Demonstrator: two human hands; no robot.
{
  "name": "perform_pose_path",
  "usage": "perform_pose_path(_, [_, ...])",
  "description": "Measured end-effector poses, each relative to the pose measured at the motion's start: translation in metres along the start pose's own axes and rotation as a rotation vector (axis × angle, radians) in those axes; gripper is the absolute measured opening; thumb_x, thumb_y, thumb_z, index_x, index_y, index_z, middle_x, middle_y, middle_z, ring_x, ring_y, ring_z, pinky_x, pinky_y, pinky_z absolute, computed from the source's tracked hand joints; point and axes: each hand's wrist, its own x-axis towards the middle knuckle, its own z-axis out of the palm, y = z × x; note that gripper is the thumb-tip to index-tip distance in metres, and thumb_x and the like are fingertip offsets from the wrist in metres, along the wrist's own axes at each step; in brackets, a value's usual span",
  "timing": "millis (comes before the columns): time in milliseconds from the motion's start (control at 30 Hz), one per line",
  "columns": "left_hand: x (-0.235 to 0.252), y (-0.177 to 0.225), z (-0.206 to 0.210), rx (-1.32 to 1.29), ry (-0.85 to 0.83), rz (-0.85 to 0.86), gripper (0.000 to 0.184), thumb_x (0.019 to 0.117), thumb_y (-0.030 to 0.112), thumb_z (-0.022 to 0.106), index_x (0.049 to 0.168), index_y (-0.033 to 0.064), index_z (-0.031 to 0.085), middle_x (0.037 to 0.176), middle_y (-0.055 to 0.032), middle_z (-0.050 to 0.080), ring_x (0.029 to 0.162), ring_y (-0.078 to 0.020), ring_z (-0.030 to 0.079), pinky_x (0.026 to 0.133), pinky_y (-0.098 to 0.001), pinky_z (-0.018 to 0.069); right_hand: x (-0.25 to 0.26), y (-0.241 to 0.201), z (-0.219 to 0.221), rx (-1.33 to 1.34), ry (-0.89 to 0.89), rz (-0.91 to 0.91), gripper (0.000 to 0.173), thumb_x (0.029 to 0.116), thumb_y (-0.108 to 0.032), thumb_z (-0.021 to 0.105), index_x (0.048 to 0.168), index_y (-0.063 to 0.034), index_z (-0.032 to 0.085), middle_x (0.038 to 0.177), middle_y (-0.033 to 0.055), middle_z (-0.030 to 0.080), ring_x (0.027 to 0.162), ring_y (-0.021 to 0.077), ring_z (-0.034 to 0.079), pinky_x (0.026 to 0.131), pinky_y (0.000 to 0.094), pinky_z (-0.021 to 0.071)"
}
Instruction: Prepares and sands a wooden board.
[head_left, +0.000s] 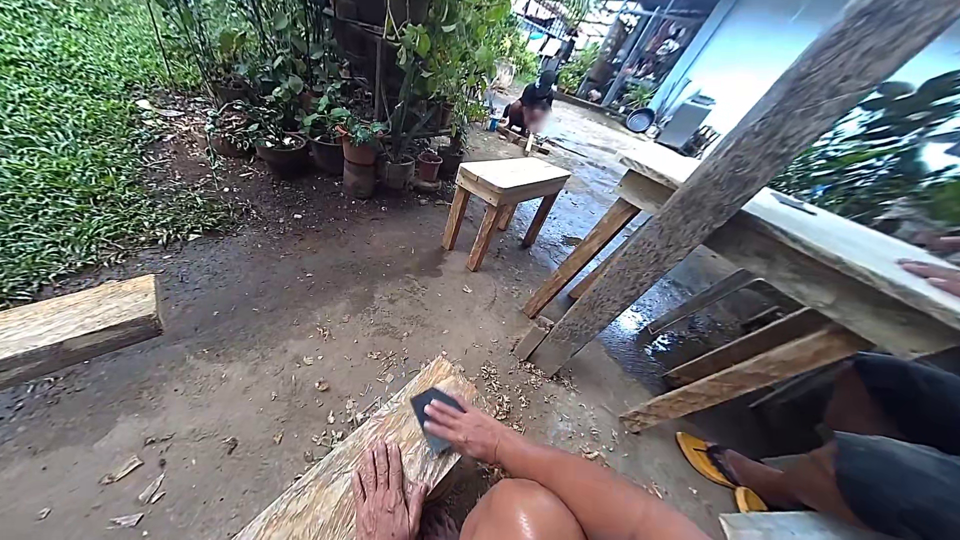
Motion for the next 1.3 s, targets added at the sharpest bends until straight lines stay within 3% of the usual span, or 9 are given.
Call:
perform_pose_path(100, [-0.001, -0.001, 0.000, 0.012, 0.007, 0.003, 0.092, 0.0976, 0.071, 0.025, 0.150, -0.0003, 0.050, 0.156, -0.0249, 0.047, 0.144, -0.0487, 0.043, 0.114, -0.0711, 0.0297, 0.013, -0.001, 0.001, 0.027, 0.068, 0.271, 0.055, 0.1044, -0.014, 0.048, 0.158, -0.0086, 0.037, 0.168, 0.0147, 0.026, 0.158, 0.0343, 0.015, 0.121, 0.0709, 0.0048])
perform_pose_path(267, [0.000, -0.001, 0.001, 0.044, 0.014, 0.010, 0.092, 0.0978, 0.071, 0.023, 0.150, 0.0007, 0.052, 0.156, -0.0227, 0.048, 0.145, -0.0463, 0.044, 0.114, -0.0706, 0.0294, 0.001, -0.012, 0.019, -0.002, 0.088, -0.062, 0.050, 0.1011, -0.009, 0.054, 0.151, -0.0090, 0.049, 0.162, 0.0099, 0.041, 0.155, 0.0293, 0.029, 0.122, 0.0675, 0.0124])
perform_pose_path(400, [0.001, 0.001, -0.004, 0.037, -0.039, -0.004, 0.095, 0.0963, 0.075, 0.023, 0.152, 0.0015, 0.050, 0.157, -0.0229, 0.047, 0.145, -0.0468, 0.044, 0.115, -0.0712, 0.0286, 0.014, 0.010, -0.010, 0.047, 0.099, 0.405, 0.052, 0.1088, -0.020, 0.037, 0.159, -0.0060, 0.034, 0.169, 0.0133, 0.025, 0.158, 0.0347, 0.013, 0.122, 0.0688, 0.0023])
perform_pose_path(533, [0.001, 0.001, -0.009, 0.039, -0.086, 0.002, 0.117, 0.0825, 0.090, 0.030, 0.153, -0.0019, 0.045, 0.158, -0.0254, 0.043, 0.147, -0.0486, 0.040, 0.114, -0.0724, 0.0271, -0.008, -0.013, 0.025, 0.029, 0.093, -0.080, 0.051, 0.1008, -0.011, 0.053, 0.152, -0.0055, 0.048, 0.162, 0.0129, 0.040, 0.154, 0.0345, 0.029, 0.119, 0.0716, 0.0151])
perform_pose_path(633, [0.003, 0.004, -0.013, 0.035, -0.139, -0.005, 0.122, 0.0749, 0.089, 0.047, 0.155, -0.0032, 0.042, 0.160, -0.0268, 0.040, 0.148, -0.0495, 0.037, 0.115, -0.0722, 0.0267, -0.005, 0.002, 0.017, -0.029, 0.223, 0.077, 0.046, 0.1011, -0.011, 0.052, 0.147, -0.0074, 0.055, 0.157, 0.0119, 0.048, 0.150, 0.0348, 0.037, 0.118, 0.0719, 0.0206])
perform_pose_path(733, [0.002, 0.004, -0.012, 0.048, -0.129, 0.001, 0.118, 0.0731, 0.082, 0.057, 0.154, -0.0031, 0.043, 0.159, -0.0270, 0.041, 0.146, -0.0497, 0.039, 0.114, -0.0723, 0.0281, 0.008, 0.002, 0.004, 0.049, 0.145, 0.354, 0.052, 0.1066, -0.020, 0.044, 0.157, -0.0079, 0.039, 0.167, 0.0121, 0.029, 0.157, 0.0355, 0.018, 0.119, 0.0735, 0.0028])
perform_pose_path(867, [0.002, 0.002, -0.010, 0.060, -0.103, 0.006, 0.117, 0.0705, 0.077, 0.064, 0.154, -0.0030, 0.044, 0.159, -0.0268, 0.041, 0.146, -0.0495, 0.040, 0.113, -0.0722, 0.0293, 0.002, -0.009, 0.022, -0.006, 0.109, -0.053, 0.050, 0.1023, -0.017, 0.055, 0.151, -0.0111, 0.050, 0.162, 0.0087, 0.041, 0.154, 0.0346, 0.030, 0.118, 0.0738, 0.0152])
perform_pose_path(1000, [0.003, 0.003, -0.013, 0.077, -0.131, 0.001, 0.117, 0.0718, 0.078, 0.063, 0.155, -0.0027, 0.042, 0.159, -0.0263, 0.041, 0.146, -0.0492, 0.040, 0.114, -0.0716, 0.0287, 0.023, 0.018, -0.016, 0.047, 0.061, 0.330, 0.051, 0.1088, -0.022, 0.039, 0.159, -0.0105, 0.036, 0.168, 0.0101, 0.028, 0.158, 0.0345, 0.014, 0.120, 0.0718, 0.0013])
perform_pose_path(1300, [0.007, 0.004, -0.016, 0.086, -0.134, -0.003, 0.117, 0.0713, 0.077, 0.064, 0.155, -0.0022, 0.043, 0.159, -0.0254, 0.041, 0.146, -0.0483, 0.040, 0.114, -0.0712, 0.0290, 0.050, 0.027, -0.032, 0.032, 0.010, 0.368, 0.053, 0.1106, -0.026, 0.033, 0.161, -0.0097, 0.031, 0.170, 0.0103, 0.022, 0.159, 0.0362, 0.008, 0.121, 0.0709, -0.0022])
